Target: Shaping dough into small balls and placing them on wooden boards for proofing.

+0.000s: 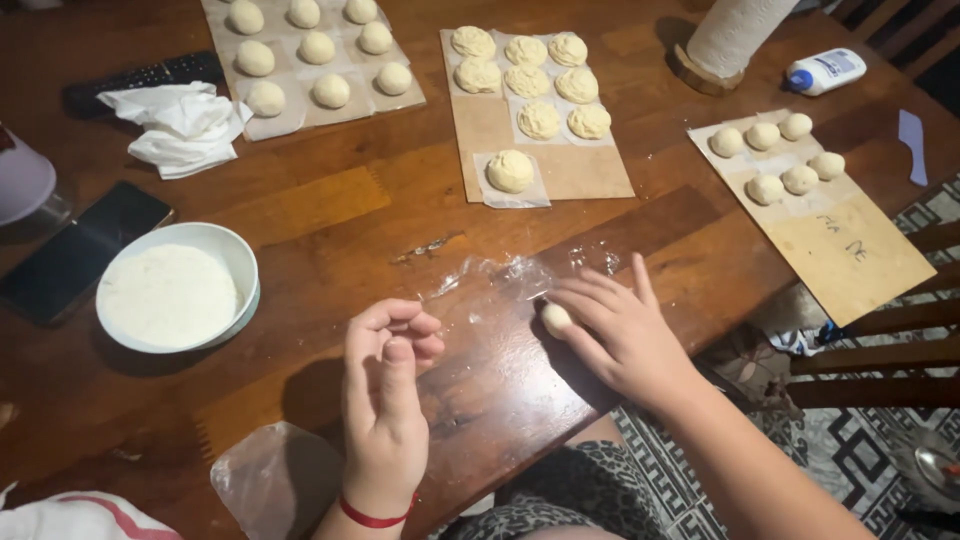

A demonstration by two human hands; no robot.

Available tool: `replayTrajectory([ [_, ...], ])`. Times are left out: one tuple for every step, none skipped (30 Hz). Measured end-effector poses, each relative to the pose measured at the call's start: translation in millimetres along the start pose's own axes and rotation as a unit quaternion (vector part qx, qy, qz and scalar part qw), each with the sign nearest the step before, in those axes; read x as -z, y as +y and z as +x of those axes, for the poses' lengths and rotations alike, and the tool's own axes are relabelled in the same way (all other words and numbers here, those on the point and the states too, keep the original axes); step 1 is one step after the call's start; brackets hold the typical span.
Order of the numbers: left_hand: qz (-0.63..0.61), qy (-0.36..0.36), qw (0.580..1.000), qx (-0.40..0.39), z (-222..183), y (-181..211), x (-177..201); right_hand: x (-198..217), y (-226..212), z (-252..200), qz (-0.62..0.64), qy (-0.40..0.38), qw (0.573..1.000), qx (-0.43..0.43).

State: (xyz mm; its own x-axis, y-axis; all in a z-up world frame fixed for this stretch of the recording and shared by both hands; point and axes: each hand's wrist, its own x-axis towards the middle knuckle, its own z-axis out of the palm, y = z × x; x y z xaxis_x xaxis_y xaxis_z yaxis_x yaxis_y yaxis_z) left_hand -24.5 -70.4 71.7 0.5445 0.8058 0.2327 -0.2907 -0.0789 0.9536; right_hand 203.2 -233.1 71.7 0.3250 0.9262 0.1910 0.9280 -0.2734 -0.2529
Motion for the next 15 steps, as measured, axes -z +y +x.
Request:
replayTrajectory([
  [0.007, 0.002, 1.000, 0.000, -0.6, 0.1, -0.7, 0.5, 3.4, -10.1, 0.025, -0.004, 1.000, 0.012],
  [0.015, 0.002, 1.000, -0.001, -0.8, 0.1, -1.6, 1.0, 7.1, -20.6, 0.051, -0.008, 0.998, 0.023],
  [0.015, 0.004, 1.000, 0.000, -1.3, 0.1, -1.6, -4.6, 1.8, -24.6, 0.051, -0.009, 0.998, 0.024],
  [0.018, -0.002, 1.000, -0.008, -1.7, 0.3, -2.3, -10.2, -4.1, -31.4, 0.091, 0.006, 0.995, 0.045],
  [0.021, -0.008, 1.000, -0.015, -2.5, 0.4, -3.9, -15.3, -9.3, -38.8, 0.131, 0.022, 0.989, 0.065],
  [0.020, -0.013, 1.000, -0.013, -2.7, -1.1, -3.7, -12.5, -22.9, -35.4, 0.131, 0.024, 0.989, 0.060],
  [0.018, -0.013, 1.000, -0.010, -3.3, -2.3, -3.9, -9.4, -36.3, -32.2, 0.133, 0.012, 0.987, 0.087],
  [0.017, -0.012, 1.000, -0.009, -3.3, -3.2, -4.0, -6.1, -49.5, -27.9, 0.134, 0.001, 0.984, 0.114],
  [0.017, -0.018, 1.000, -0.008, -3.9, -4.6, -3.7, -15.1, -45.3, -25.7, 0.134, 0.003, 0.985, 0.109],
  [0.024, -0.011, 1.000, -0.004, -3.6, -6.0, -3.4, -23.7, -40.8, -22.5, 0.068, 0.009, 0.994, 0.090],
  [0.031, -0.004, 1.000, 0.000, -3.1, -7.0, -2.4, -32.2, -37.0, -19.0, 0.002, 0.015, 0.997, 0.070],
  [0.029, -0.006, 1.000, -0.001, -3.8, -7.5, -3.3, -31.1, -31.4, -17.2, 0.000, 0.016, 0.997, 0.069],
  [0.038, -0.008, 0.999, 0.003, -4.1, -7.8, -3.1, -30.2, -26.9, -14.9, -0.015, 0.000, 1.000, -0.001],
  [0.046, -0.006, 0.999, 0.004, -3.2, -8.8, -2.3, -29.7, -21.6, -8.9, -0.030, -0.017, 0.997, -0.066],
  [0.044, -0.003, 0.999, 0.000, -0.7, -8.1, -4.0, -19.3, -19.8, -9.9, -0.033, -0.014, 0.997, -0.062],
])
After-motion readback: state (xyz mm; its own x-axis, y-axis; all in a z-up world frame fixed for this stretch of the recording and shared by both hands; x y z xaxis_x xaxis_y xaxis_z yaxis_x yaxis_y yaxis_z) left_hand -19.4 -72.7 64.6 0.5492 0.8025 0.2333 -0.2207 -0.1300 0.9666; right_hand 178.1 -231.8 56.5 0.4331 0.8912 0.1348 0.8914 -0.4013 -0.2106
